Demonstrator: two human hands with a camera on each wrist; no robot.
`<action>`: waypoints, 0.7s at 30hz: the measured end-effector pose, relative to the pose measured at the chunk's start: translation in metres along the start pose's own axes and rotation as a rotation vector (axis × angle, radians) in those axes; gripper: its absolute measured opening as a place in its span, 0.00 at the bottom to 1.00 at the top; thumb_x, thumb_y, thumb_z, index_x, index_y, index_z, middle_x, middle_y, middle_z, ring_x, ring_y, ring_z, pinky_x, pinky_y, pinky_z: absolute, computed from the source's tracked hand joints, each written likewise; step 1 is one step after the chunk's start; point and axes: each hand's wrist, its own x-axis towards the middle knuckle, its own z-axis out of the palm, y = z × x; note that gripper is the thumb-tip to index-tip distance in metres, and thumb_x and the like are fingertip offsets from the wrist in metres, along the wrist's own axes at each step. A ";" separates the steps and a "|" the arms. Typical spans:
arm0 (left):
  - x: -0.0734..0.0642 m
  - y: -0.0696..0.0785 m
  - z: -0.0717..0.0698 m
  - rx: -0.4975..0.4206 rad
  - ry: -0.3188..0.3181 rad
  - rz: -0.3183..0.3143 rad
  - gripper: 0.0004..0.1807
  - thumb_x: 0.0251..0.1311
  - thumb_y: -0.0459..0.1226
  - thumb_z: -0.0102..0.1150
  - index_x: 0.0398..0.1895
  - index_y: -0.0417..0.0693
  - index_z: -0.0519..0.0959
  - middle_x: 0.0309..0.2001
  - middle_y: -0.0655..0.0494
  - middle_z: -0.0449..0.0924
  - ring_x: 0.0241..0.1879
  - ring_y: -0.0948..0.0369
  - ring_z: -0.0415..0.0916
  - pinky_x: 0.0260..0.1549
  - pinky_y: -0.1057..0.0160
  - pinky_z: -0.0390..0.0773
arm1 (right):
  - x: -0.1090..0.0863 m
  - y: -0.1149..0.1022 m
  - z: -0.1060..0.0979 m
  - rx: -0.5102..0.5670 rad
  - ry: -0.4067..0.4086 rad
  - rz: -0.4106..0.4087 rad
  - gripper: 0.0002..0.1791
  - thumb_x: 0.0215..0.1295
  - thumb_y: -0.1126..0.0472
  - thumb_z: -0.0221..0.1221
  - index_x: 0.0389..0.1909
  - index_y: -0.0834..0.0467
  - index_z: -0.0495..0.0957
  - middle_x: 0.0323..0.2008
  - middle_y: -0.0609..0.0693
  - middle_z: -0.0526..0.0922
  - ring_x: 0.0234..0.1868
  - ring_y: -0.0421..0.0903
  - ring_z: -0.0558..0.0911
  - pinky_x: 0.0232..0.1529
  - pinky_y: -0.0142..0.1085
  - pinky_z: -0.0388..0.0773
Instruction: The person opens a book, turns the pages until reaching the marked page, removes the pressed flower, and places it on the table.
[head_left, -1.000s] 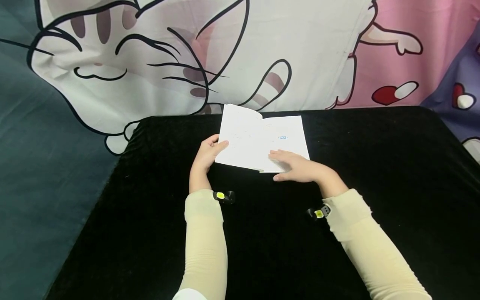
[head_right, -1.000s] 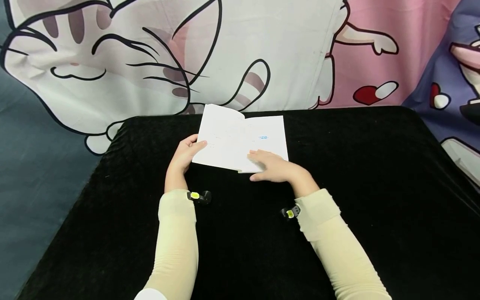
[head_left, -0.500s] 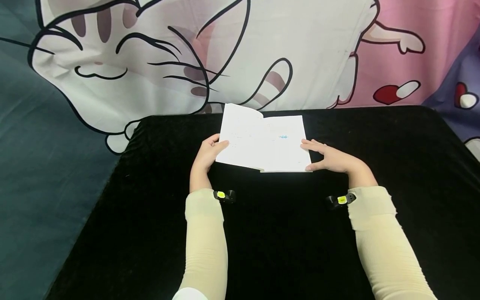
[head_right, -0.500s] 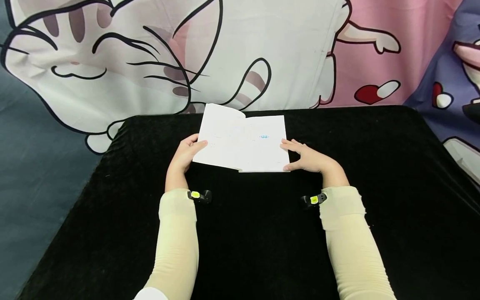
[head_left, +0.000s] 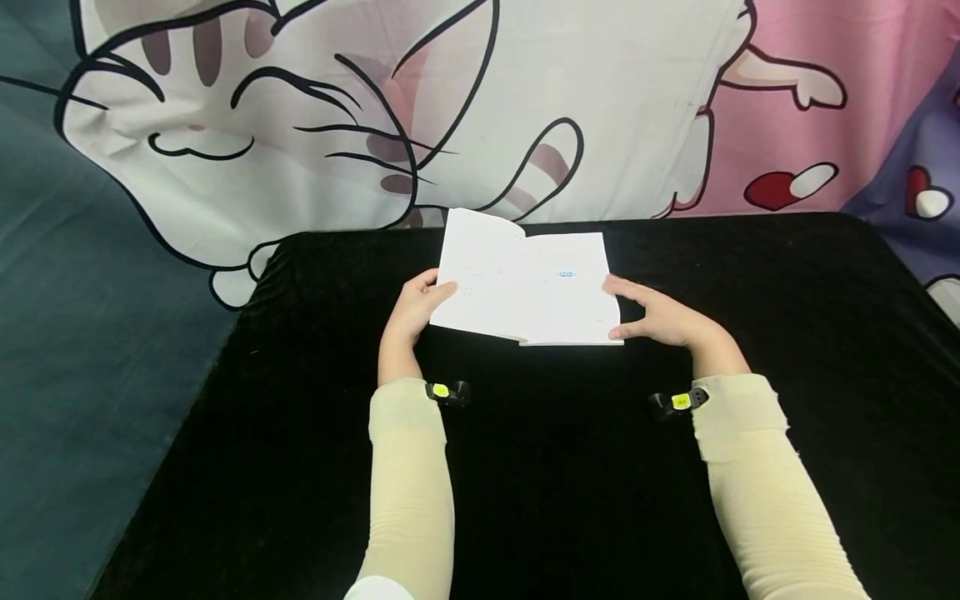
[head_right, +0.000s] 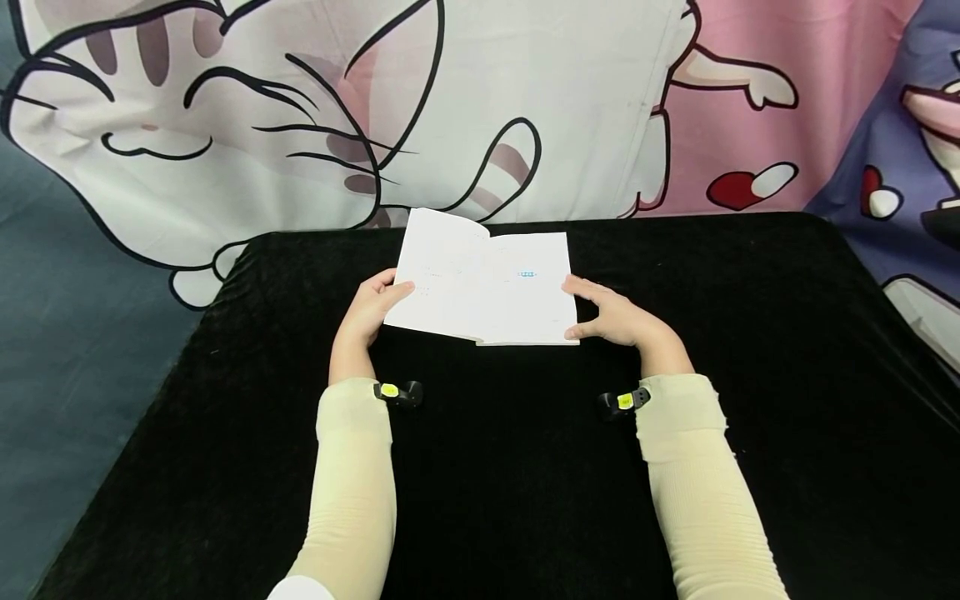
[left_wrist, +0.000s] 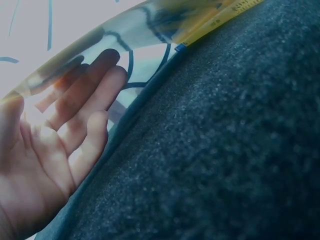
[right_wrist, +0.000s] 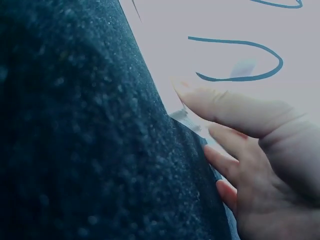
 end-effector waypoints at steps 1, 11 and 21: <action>0.000 0.000 0.000 -0.005 0.000 0.000 0.19 0.61 0.39 0.56 0.55 0.43 0.74 0.38 0.49 0.82 0.36 0.58 0.78 0.37 0.60 0.77 | 0.000 0.000 0.000 0.001 0.007 0.009 0.50 0.53 0.55 0.67 0.71 0.61 0.47 0.72 0.57 0.40 0.71 0.56 0.39 0.64 0.59 0.41; -0.001 0.000 0.000 -0.010 -0.002 0.000 0.19 0.61 0.39 0.56 0.53 0.42 0.74 0.36 0.50 0.82 0.34 0.59 0.79 0.35 0.61 0.77 | 0.002 -0.001 0.001 0.015 0.000 0.017 0.54 0.54 0.53 0.66 0.73 0.57 0.39 0.72 0.59 0.38 0.71 0.57 0.39 0.63 0.60 0.38; -0.001 0.001 0.000 0.008 0.000 0.006 0.20 0.60 0.39 0.56 0.56 0.43 0.73 0.41 0.48 0.81 0.40 0.58 0.77 0.42 0.59 0.75 | 0.012 -0.057 0.027 0.096 -0.075 -0.157 0.46 0.57 0.50 0.63 0.71 0.57 0.49 0.70 0.56 0.47 0.68 0.52 0.47 0.65 0.55 0.40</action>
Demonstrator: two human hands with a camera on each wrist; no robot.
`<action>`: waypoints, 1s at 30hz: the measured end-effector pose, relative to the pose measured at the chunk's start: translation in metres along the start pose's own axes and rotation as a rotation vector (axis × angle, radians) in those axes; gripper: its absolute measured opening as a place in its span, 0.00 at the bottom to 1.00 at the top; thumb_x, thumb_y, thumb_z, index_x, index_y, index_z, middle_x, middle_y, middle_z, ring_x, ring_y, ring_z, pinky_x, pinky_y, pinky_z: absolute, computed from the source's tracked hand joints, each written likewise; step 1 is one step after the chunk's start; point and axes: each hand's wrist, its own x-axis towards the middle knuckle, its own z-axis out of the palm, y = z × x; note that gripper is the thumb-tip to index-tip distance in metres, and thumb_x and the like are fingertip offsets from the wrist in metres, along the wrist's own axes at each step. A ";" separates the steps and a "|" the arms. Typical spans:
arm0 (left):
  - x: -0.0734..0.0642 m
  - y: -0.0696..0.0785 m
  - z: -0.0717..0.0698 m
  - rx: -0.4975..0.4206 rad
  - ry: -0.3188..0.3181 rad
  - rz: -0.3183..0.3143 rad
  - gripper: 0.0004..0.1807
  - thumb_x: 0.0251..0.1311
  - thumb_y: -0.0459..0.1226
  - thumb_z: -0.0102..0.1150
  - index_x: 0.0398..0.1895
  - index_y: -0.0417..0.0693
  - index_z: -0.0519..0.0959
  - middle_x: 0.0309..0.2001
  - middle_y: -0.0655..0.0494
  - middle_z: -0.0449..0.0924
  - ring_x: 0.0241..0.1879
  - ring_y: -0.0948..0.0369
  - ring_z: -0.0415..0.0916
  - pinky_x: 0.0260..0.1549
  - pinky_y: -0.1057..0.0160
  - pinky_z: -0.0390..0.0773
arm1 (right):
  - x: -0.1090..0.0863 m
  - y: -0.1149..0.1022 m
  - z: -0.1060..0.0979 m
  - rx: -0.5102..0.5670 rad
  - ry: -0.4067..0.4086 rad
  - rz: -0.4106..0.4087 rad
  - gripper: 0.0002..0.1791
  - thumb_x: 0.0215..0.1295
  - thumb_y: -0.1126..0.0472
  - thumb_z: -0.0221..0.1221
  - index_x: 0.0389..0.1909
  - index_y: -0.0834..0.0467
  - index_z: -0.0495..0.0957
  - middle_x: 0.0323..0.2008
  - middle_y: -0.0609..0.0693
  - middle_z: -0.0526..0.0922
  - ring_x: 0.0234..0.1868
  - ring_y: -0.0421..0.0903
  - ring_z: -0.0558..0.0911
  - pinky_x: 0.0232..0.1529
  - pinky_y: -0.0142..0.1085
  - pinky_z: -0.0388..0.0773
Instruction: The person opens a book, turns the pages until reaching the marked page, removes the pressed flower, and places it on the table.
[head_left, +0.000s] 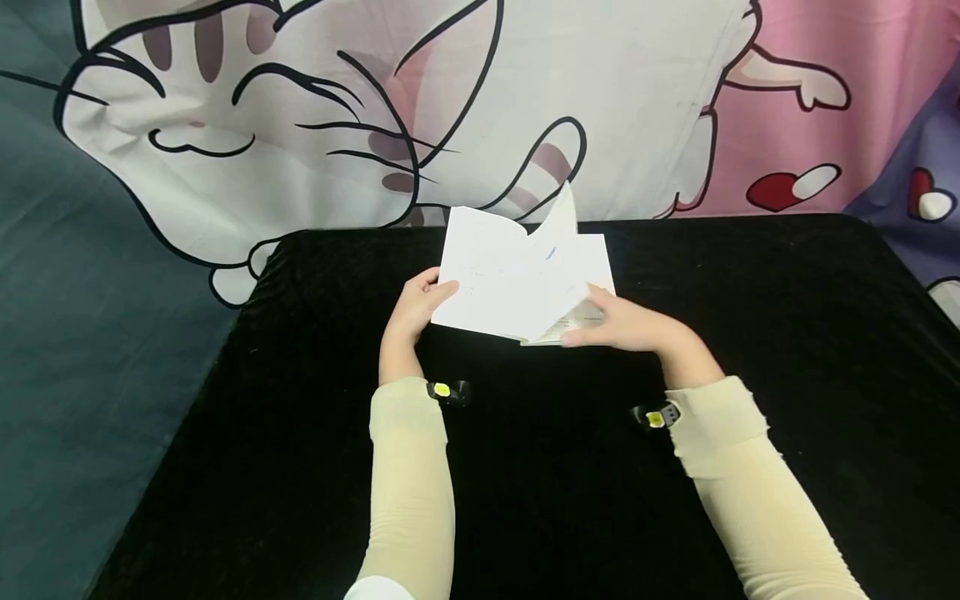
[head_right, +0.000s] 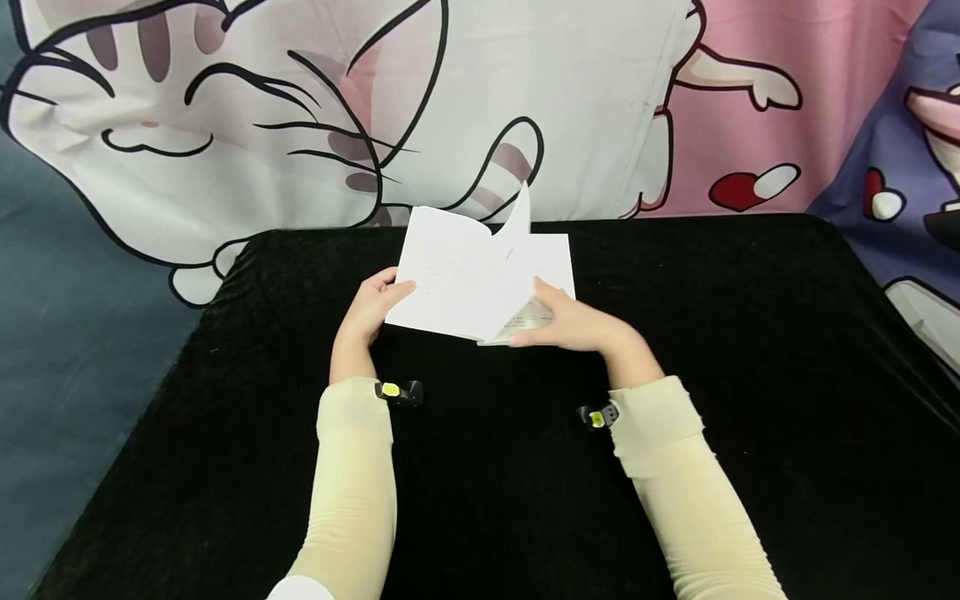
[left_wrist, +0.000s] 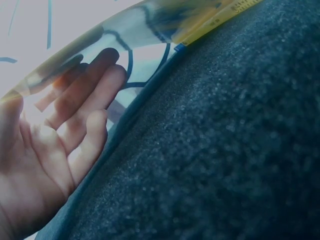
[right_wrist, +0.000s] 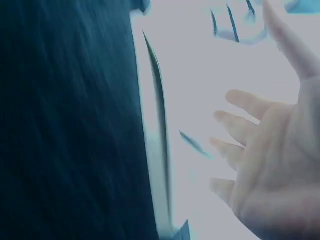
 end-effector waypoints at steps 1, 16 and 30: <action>0.000 0.000 0.000 -0.002 0.001 -0.004 0.20 0.60 0.39 0.56 0.55 0.43 0.73 0.41 0.48 0.81 0.40 0.58 0.77 0.42 0.59 0.75 | 0.003 -0.004 0.006 -0.011 -0.022 -0.010 0.47 0.56 0.49 0.64 0.71 0.58 0.49 0.70 0.56 0.47 0.68 0.52 0.47 0.65 0.54 0.42; 0.003 -0.002 0.001 -0.031 -0.003 -0.014 0.19 0.62 0.40 0.55 0.55 0.44 0.73 0.33 0.52 0.82 0.28 0.60 0.78 0.30 0.64 0.77 | 0.012 -0.023 0.041 -0.315 -0.146 -0.013 0.47 0.53 0.36 0.60 0.71 0.49 0.54 0.72 0.43 0.46 0.71 0.51 0.42 0.59 0.65 0.30; 0.006 -0.002 0.002 0.004 0.042 -0.025 0.23 0.65 0.52 0.48 0.51 0.43 0.74 0.37 0.51 0.78 0.35 0.60 0.73 0.36 0.62 0.74 | 0.012 -0.034 0.048 -0.437 -0.117 0.007 0.40 0.56 0.44 0.62 0.68 0.50 0.60 0.72 0.45 0.48 0.71 0.56 0.43 0.56 0.70 0.34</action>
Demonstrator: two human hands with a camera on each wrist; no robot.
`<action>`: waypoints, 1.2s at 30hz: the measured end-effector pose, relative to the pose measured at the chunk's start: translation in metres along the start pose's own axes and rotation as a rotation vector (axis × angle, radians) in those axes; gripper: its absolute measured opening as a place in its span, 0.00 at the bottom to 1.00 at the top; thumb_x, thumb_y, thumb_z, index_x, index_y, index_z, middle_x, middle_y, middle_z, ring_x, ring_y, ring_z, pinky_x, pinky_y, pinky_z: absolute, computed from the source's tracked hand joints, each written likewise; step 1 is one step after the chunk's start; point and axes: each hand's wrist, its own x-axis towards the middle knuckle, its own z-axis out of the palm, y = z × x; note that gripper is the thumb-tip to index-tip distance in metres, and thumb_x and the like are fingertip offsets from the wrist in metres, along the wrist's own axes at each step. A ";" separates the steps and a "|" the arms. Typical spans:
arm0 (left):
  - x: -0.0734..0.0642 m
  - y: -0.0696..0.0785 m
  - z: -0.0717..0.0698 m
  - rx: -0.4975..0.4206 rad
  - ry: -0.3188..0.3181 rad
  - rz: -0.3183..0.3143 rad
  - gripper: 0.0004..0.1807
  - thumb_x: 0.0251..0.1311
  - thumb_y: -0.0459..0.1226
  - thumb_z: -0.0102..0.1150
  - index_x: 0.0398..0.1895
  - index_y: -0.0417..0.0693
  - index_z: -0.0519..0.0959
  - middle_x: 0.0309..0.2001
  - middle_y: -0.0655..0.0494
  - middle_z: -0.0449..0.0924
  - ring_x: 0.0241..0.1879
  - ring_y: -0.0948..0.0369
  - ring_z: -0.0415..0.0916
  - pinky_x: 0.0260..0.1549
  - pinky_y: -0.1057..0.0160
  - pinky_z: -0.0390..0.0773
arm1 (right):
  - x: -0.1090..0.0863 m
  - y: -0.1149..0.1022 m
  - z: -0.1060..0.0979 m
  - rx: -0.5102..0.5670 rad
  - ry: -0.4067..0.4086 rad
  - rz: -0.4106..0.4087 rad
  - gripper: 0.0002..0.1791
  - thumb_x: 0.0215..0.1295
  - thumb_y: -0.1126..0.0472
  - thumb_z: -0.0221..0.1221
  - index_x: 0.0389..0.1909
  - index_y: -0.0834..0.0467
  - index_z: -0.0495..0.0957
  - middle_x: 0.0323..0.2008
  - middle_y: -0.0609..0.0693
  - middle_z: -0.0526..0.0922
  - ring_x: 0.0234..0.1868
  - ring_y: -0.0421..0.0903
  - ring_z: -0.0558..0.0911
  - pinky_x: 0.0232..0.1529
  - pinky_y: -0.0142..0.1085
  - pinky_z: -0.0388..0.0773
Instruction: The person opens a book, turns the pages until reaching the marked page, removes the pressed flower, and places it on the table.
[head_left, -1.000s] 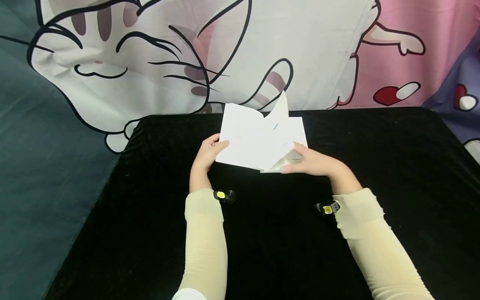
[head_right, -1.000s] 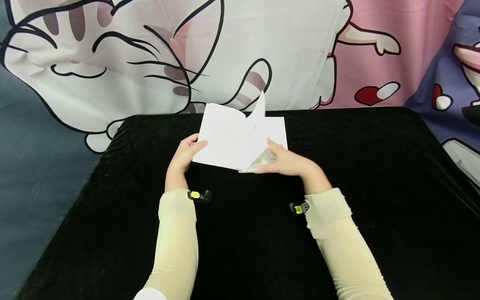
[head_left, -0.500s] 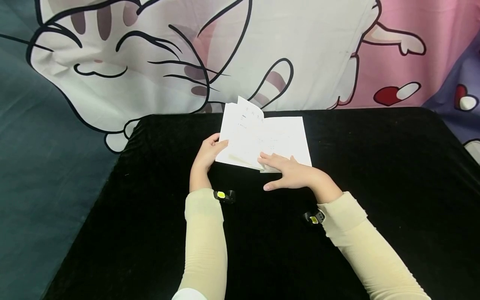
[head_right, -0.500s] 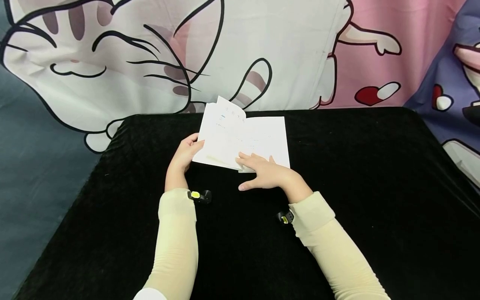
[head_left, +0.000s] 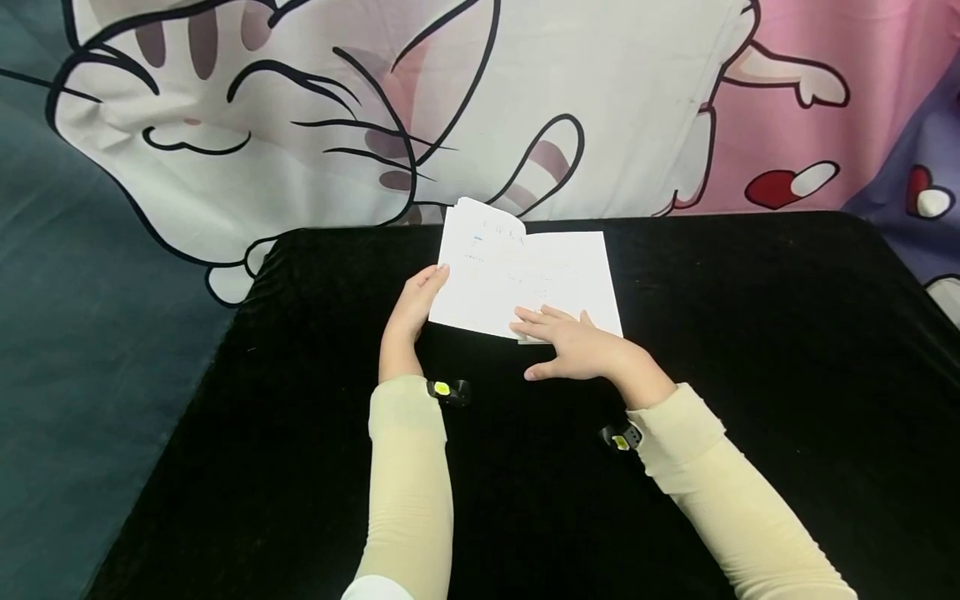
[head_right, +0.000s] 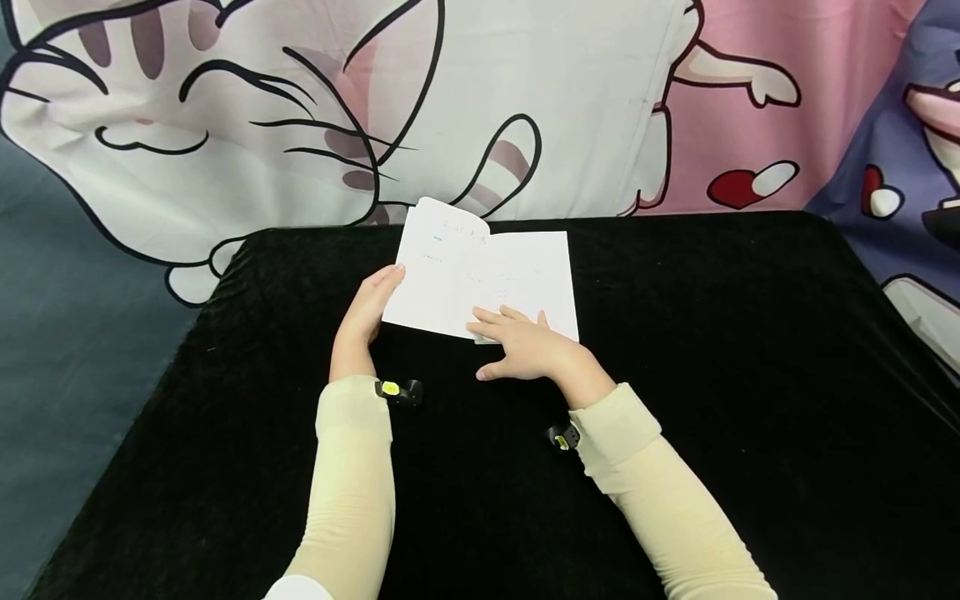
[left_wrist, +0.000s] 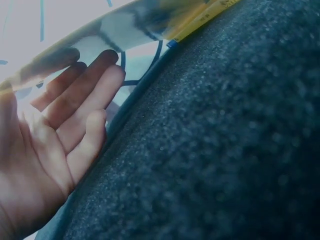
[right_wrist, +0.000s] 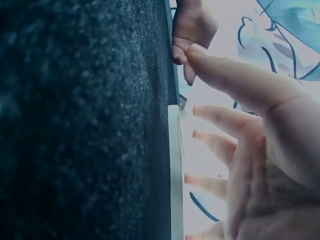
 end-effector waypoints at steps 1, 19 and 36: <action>0.000 0.000 0.000 0.008 -0.003 0.004 0.24 0.65 0.52 0.48 0.51 0.42 0.74 0.38 0.51 0.77 0.37 0.60 0.72 0.37 0.62 0.73 | 0.000 0.000 0.000 -0.007 0.001 0.003 0.40 0.56 0.44 0.62 0.68 0.50 0.60 0.72 0.45 0.48 0.71 0.56 0.43 0.56 0.70 0.34; -0.002 -0.002 -0.001 -0.051 -0.038 0.000 0.16 0.64 0.39 0.52 0.52 0.40 0.74 0.33 0.53 0.81 0.29 0.60 0.78 0.30 0.63 0.77 | -0.025 0.076 -0.030 0.138 0.070 0.125 0.39 0.59 0.50 0.61 0.68 0.61 0.59 0.70 0.58 0.52 0.70 0.60 0.42 0.62 0.62 0.37; -0.003 0.000 0.000 -0.024 -0.024 -0.018 0.16 0.64 0.40 0.52 0.52 0.42 0.74 0.35 0.52 0.81 0.30 0.60 0.78 0.30 0.63 0.77 | -0.041 0.115 -0.031 0.338 0.098 0.093 0.46 0.54 0.54 0.66 0.69 0.63 0.54 0.72 0.56 0.42 0.71 0.56 0.34 0.62 0.59 0.24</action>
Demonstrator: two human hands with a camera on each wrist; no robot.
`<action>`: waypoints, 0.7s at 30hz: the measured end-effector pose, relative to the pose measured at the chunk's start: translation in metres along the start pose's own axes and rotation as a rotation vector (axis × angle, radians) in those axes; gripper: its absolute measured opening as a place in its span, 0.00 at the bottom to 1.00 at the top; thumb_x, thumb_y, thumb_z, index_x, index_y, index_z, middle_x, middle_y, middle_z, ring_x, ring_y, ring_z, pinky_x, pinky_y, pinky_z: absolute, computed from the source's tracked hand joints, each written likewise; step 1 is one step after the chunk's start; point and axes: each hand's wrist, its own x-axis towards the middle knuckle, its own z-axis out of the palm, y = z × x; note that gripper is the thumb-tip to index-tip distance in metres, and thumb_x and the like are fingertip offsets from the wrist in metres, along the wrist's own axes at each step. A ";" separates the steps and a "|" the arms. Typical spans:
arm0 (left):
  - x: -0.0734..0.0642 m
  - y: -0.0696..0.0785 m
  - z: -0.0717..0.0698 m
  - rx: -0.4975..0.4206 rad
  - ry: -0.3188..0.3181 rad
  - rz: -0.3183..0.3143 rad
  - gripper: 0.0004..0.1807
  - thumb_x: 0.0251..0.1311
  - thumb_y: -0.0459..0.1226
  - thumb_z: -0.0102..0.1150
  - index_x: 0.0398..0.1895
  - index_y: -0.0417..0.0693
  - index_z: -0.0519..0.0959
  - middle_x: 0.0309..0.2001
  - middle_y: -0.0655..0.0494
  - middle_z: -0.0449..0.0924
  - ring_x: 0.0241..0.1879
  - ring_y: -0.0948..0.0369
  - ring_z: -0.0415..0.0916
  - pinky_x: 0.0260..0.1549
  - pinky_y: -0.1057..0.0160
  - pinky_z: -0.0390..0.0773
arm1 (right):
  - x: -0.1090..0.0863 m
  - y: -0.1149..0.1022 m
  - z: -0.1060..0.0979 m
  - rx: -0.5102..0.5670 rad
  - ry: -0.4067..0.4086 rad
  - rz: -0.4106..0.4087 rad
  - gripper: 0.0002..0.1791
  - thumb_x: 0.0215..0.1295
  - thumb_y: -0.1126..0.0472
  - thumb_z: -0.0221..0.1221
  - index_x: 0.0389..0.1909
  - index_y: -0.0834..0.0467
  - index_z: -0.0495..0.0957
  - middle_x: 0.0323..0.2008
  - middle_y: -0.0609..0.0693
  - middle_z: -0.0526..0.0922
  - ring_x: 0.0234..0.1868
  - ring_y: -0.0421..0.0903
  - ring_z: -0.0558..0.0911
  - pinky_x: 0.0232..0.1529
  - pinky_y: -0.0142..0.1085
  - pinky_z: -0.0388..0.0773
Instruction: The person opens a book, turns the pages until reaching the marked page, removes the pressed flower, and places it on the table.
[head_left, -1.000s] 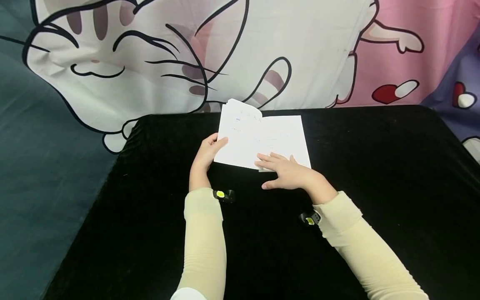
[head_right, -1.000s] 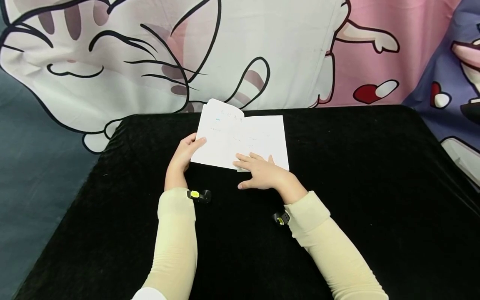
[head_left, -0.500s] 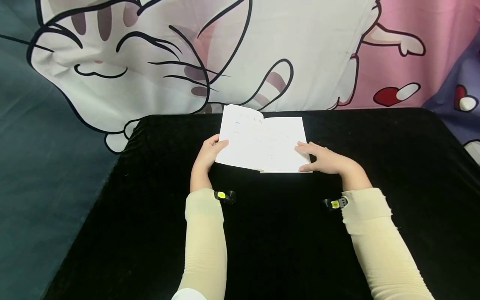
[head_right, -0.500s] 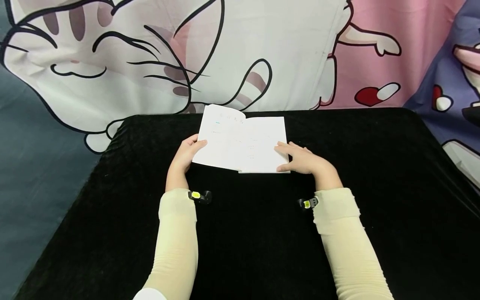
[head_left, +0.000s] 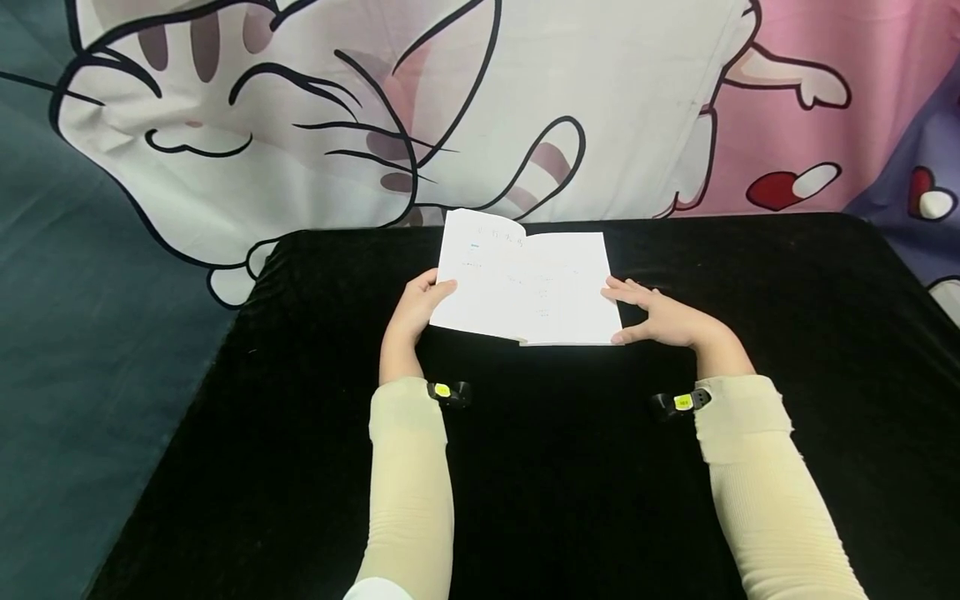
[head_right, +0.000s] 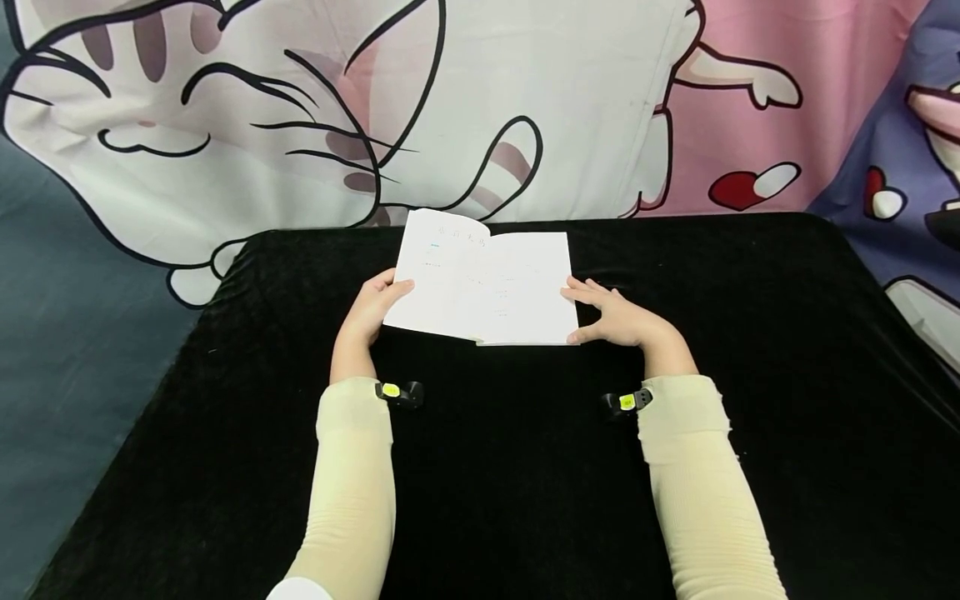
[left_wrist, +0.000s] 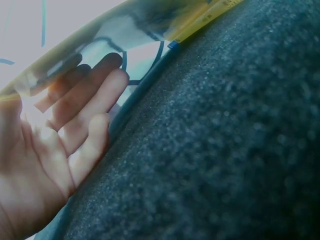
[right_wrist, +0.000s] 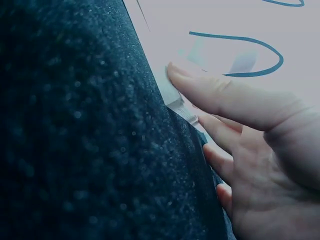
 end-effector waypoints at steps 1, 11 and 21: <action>0.000 0.000 0.000 0.001 -0.003 0.001 0.17 0.64 0.40 0.53 0.52 0.41 0.74 0.35 0.52 0.81 0.29 0.60 0.78 0.29 0.63 0.77 | 0.000 0.000 0.000 0.001 0.006 0.007 0.45 0.53 0.54 0.66 0.69 0.62 0.55 0.72 0.56 0.43 0.71 0.55 0.35 0.62 0.59 0.24; 0.000 0.001 0.000 0.006 -0.007 -0.012 0.17 0.64 0.41 0.52 0.53 0.42 0.73 0.35 0.52 0.80 0.29 0.60 0.78 0.29 0.64 0.77 | 0.001 -0.003 0.000 0.003 0.023 0.073 0.42 0.56 0.56 0.64 0.69 0.60 0.55 0.72 0.55 0.45 0.71 0.55 0.36 0.61 0.63 0.32; 0.000 0.001 0.000 0.004 -0.004 -0.001 0.17 0.65 0.40 0.52 0.53 0.42 0.73 0.35 0.52 0.81 0.29 0.61 0.78 0.29 0.64 0.77 | 0.002 -0.001 0.001 -0.018 0.042 0.147 0.56 0.54 0.49 0.66 0.73 0.55 0.36 0.72 0.58 0.36 0.70 0.61 0.34 0.61 0.63 0.32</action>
